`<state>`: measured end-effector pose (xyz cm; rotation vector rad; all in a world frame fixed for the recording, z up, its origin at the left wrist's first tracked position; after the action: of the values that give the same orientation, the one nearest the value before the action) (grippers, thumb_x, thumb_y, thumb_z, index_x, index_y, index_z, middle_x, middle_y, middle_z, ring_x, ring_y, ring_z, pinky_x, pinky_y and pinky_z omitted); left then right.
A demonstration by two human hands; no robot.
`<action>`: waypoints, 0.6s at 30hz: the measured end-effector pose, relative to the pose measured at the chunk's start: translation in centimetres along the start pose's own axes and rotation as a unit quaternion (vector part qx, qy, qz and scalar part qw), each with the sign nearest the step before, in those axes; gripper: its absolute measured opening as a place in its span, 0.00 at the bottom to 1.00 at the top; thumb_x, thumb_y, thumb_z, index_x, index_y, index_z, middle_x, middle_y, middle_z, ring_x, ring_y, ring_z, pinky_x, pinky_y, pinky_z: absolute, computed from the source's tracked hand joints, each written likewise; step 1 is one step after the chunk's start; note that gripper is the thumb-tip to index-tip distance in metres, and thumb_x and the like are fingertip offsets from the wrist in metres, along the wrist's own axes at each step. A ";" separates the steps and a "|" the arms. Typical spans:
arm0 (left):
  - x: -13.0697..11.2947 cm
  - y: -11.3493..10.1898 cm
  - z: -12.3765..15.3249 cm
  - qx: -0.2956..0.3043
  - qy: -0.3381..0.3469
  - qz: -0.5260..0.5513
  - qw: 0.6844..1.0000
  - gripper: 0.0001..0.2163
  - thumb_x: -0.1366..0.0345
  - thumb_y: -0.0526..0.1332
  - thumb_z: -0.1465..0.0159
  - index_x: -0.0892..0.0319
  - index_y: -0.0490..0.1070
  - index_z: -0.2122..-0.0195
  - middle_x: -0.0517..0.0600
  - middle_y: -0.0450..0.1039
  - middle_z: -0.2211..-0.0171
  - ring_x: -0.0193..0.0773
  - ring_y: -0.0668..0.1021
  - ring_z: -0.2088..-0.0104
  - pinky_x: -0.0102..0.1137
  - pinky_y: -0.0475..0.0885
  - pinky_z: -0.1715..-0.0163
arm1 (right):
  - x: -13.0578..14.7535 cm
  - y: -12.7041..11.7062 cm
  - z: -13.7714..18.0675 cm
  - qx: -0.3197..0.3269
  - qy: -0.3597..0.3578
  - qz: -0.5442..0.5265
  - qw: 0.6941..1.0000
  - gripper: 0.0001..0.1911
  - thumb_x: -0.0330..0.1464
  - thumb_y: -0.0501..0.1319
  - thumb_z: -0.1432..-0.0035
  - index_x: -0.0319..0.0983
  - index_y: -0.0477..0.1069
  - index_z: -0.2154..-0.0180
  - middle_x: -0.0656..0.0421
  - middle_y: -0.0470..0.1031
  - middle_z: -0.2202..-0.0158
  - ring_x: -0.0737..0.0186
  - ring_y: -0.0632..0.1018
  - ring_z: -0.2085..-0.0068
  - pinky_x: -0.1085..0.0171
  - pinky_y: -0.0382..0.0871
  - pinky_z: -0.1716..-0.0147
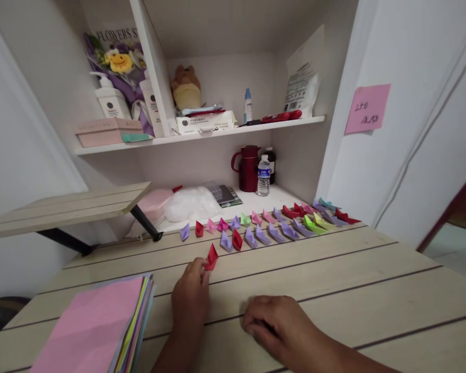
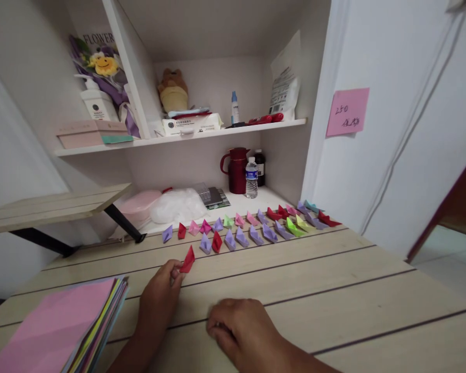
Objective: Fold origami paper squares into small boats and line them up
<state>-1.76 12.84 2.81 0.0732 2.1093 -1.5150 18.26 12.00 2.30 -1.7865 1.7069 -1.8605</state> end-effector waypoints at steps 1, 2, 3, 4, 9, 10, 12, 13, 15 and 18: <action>0.0 0.0 -0.2 0.001 0.001 0.004 1.000 0.08 0.69 0.55 0.34 0.51 0.71 0.58 0.46 0.77 0.59 0.36 0.78 0.57 0.27 0.64 0.62 | 0.0 0.0 0.0 0.002 0.001 0.000 1.000 0.09 0.23 0.57 0.44 0.42 0.73 0.68 0.64 0.78 0.68 0.67 0.77 0.67 0.72 0.63 0.65; 0.1 0.0 -0.4 0.001 0.002 0.007 1.000 0.08 0.69 0.55 0.34 0.51 0.71 0.59 0.46 0.77 0.59 0.37 0.78 0.57 0.27 0.64 0.62 | 0.0 0.0 0.0 0.003 0.003 0.000 1.000 0.09 0.23 0.57 0.44 0.42 0.72 0.68 0.64 0.78 0.68 0.67 0.77 0.67 0.72 0.63 0.65; 0.1 -0.1 -0.6 0.001 0.002 0.008 1.000 0.07 0.68 0.55 0.34 0.52 0.72 0.59 0.46 0.77 0.59 0.37 0.78 0.57 0.28 0.64 0.62 | 0.0 0.0 0.0 0.003 0.005 0.000 1.000 0.09 0.23 0.57 0.44 0.42 0.72 0.68 0.65 0.78 0.68 0.67 0.77 0.67 0.73 0.63 0.66; 0.1 -0.1 -0.8 0.002 0.002 0.009 1.000 0.07 0.68 0.55 0.34 0.52 0.72 0.60 0.46 0.77 0.60 0.37 0.77 0.57 0.28 0.64 0.62 | 0.0 0.0 0.0 0.003 0.007 -0.001 1.000 0.09 0.23 0.57 0.44 0.42 0.73 0.69 0.65 0.78 0.68 0.67 0.77 0.67 0.73 0.63 0.66; -0.1 0.1 -2.1 0.002 -0.004 0.001 1.000 0.08 0.67 0.54 0.34 0.53 0.73 0.60 0.46 0.78 0.58 0.37 0.77 0.58 0.28 0.63 0.62 | 0.1 -0.1 0.0 0.008 0.011 -0.006 1.000 0.09 0.25 0.57 0.43 0.43 0.73 0.68 0.63 0.79 0.67 0.66 0.78 0.66 0.72 0.64 0.65; -0.1 0.1 -2.3 0.001 -0.007 -0.003 1.000 0.08 0.67 0.54 0.33 0.53 0.73 0.61 0.47 0.78 0.58 0.37 0.78 0.59 0.28 0.63 0.64 | 0.1 -0.1 0.0 0.010 0.012 -0.005 1.000 0.08 0.25 0.57 0.44 0.42 0.73 0.68 0.63 0.78 0.68 0.66 0.78 0.66 0.72 0.65 0.65; -0.3 0.3 -2.7 0.000 -0.016 -0.012 1.000 0.08 0.64 0.54 0.33 0.53 0.73 0.62 0.47 0.79 0.60 0.38 0.78 0.61 0.29 0.61 0.67 | 0.1 -0.1 -0.2 0.009 0.016 -0.004 1.000 0.08 0.25 0.58 0.44 0.42 0.74 0.69 0.63 0.79 0.68 0.66 0.78 0.67 0.73 0.65 0.66; -0.4 0.4 -2.9 -0.001 -0.022 -0.016 1.000 0.08 0.63 0.55 0.33 0.53 0.73 0.63 0.47 0.79 0.61 0.38 0.78 0.62 0.30 0.60 0.69 | 0.1 -0.2 -0.3 0.009 0.017 -0.004 1.000 0.08 0.25 0.58 0.45 0.42 0.74 0.69 0.62 0.79 0.69 0.66 0.78 0.67 0.73 0.65 0.66; -0.6 0.5 -3.2 0.000 -0.031 -0.024 0.999 0.08 0.62 0.55 0.33 0.53 0.73 0.65 0.47 0.79 0.64 0.39 0.78 0.63 0.30 0.58 0.71 | 0.1 -0.2 -0.5 0.007 0.017 -0.005 1.000 0.08 0.25 0.59 0.46 0.42 0.75 0.70 0.62 0.79 0.69 0.66 0.78 0.67 0.73 0.65 0.67; -1.0 0.6 -3.5 0.004 -0.038 -0.033 0.999 0.08 0.62 0.56 0.34 0.53 0.72 0.67 0.46 0.79 0.67 0.38 0.78 0.65 0.30 0.57 0.72 | 0.1 -0.2 -0.7 -0.002 0.016 -0.012 1.000 0.09 0.24 0.59 0.47 0.42 0.76 0.70 0.62 0.80 0.69 0.66 0.79 0.67 0.73 0.65 0.66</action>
<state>-2.10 16.46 3.51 -0.0498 2.0632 -1.5399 17.86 12.47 2.65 -1.7959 1.7091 -1.9049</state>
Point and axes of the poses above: each hand's wrist, its own z-axis away from the middle knuckle, its own y-axis out of the palm, x = y × z, the point moved 4 cm from there along -z, towards the middle knuckle
